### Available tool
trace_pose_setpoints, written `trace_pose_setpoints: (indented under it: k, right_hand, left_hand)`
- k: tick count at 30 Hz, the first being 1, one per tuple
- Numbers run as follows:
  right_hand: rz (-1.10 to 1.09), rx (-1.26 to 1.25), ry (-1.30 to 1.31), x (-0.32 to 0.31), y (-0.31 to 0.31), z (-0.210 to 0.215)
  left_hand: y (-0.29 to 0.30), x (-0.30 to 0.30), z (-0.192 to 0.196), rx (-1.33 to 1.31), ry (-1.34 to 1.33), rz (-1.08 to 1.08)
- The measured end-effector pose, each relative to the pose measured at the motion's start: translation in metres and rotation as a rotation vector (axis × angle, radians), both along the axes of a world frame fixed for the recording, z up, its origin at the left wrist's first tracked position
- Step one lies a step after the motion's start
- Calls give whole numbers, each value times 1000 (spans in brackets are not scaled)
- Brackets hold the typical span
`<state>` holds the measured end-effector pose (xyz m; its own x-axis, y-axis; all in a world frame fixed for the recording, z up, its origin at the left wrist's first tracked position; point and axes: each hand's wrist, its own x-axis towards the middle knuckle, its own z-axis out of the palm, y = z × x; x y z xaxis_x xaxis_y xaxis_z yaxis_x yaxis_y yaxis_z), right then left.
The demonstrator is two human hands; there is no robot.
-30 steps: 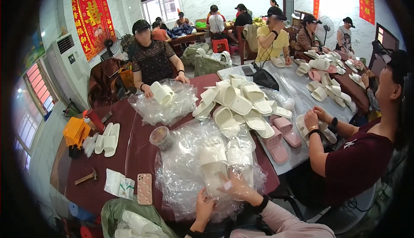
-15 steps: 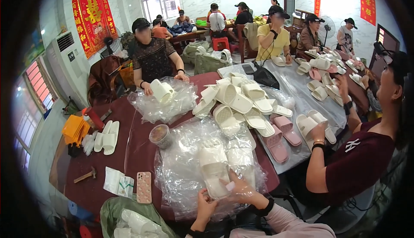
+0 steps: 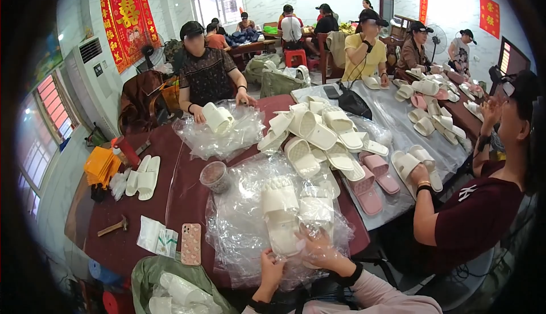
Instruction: The recorder is picking up footwear components from a table, placing them into plastic bags, and then placing the bags into a large green collection sack.
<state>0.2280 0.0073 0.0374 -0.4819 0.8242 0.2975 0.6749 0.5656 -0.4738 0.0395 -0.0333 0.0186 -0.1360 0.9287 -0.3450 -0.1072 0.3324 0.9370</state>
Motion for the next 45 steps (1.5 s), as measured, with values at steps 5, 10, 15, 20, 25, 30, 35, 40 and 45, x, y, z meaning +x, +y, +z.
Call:
trace_pose_setpoints:
  k: [5, 10, 15, 20, 25, 30, 35, 40, 45]
  right_hand:
    - [-69, -39, -257, 14, -20, 17]
    - [-60, -40, -227, 27, -27, 15]
    - [-60, -62, -335, 26, -29, 21]
    - [-114, 171, -274, 25, -23, 10]
    - [-171, 272, -211, 9, -21, 21]
    - [-111, 283, -111, 6, -39, 18]
    - [314, -306, 197, 1, -69, 92]
    - [190, 90, 341, 4, -59, 122]
    - [45, 34, -101, -1, -48, 101]
  left_hand:
    - [0, -1, 4, -48, -25, 19]
    - [2, 0, 5, -47, -19, -58]
    - [2, -1, 19, -79, -27, -141]
    - [1, 0, 10, -48, -29, -170]
    - [0, 1, 11, -31, -38, -138]
    - [0, 3, 14, -62, -82, -121]
    - [-2, -1, 20, -99, -265, -114]
    - [-6, 1, 56, -145, -312, -135]
    - [-9, 0, 64, -140, -445, -199]
